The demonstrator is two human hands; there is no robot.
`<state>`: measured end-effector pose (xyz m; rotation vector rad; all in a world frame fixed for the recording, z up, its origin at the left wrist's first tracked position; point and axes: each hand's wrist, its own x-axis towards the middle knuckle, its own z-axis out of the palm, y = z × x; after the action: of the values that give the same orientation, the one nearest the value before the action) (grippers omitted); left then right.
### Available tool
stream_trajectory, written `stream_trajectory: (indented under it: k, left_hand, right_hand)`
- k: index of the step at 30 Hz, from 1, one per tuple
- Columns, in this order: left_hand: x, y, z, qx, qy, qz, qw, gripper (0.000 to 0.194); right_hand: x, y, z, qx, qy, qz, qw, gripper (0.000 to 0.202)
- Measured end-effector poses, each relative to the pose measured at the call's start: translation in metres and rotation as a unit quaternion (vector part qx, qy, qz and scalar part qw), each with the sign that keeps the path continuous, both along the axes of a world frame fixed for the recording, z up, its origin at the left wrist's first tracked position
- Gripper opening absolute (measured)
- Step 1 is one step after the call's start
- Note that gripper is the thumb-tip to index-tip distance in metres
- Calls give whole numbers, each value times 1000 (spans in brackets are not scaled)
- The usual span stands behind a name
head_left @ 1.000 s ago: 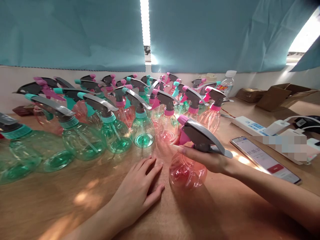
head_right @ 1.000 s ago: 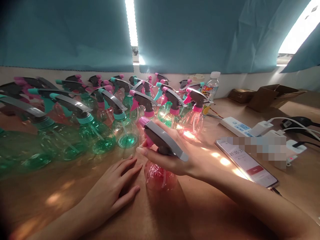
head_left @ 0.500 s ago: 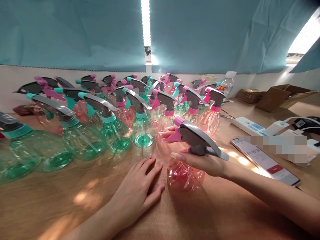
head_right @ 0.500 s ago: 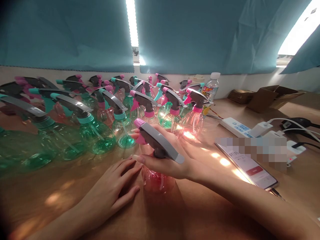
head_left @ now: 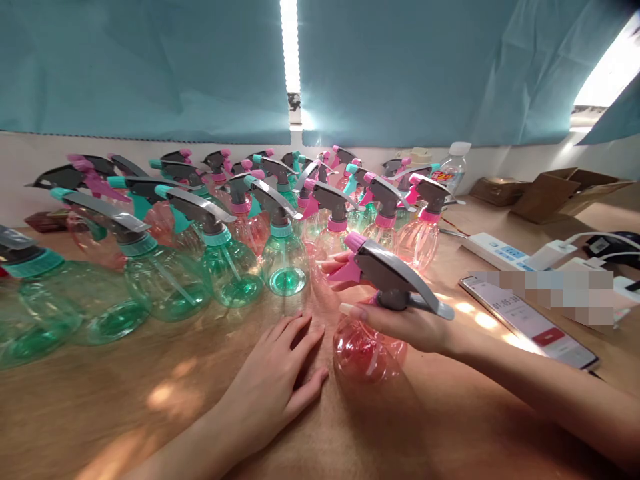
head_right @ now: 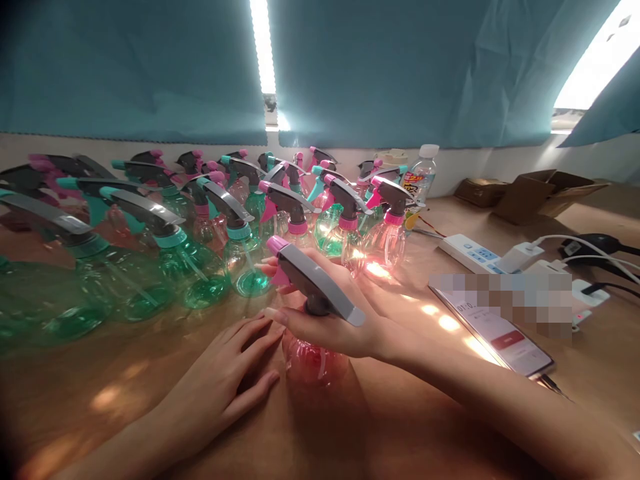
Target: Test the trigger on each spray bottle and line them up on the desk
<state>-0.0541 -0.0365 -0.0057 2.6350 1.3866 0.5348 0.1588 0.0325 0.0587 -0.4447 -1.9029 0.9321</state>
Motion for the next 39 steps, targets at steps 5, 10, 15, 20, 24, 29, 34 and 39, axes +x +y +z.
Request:
stream_trajectory:
  k: [5,10,15,20,24,29,34,39]
  left_hand:
    - [-1,0,0,2,-7,-1,1000,41]
    - [0,0,2,1,-6,-2,1000,41]
    - [0,0,2,2,-9,-4,1000,40]
    - [0,0,1,4,-5,-5,1000,40]
    - [0,1,2,0,-2,-4,1000,39]
    - [-2,1,1,3,-4,-6,1000,40]
    - [-3,0,1,-2,4,-3,1000,42]
    - [-2,1,5,0,17,-2,1000,42]
  right_hand:
    - [-2,-2,4,-56,-15,-9,998,44]
    - [-3,-4,10,-65,-31,-28,997,47]
    - [-2,-3,8,-50,-32,-32,998,45]
    - [0,-1,4,-39,-32,-28,998,47]
    - [2,-2,5,-34,-43,-45,998,46]
    - [2,-2,3,-42,-46,-36,997,43]
    - [8,3,-2,-51,-98,-56,992,43]
    - [13,12,-1,-26,-104,-37,994,48]
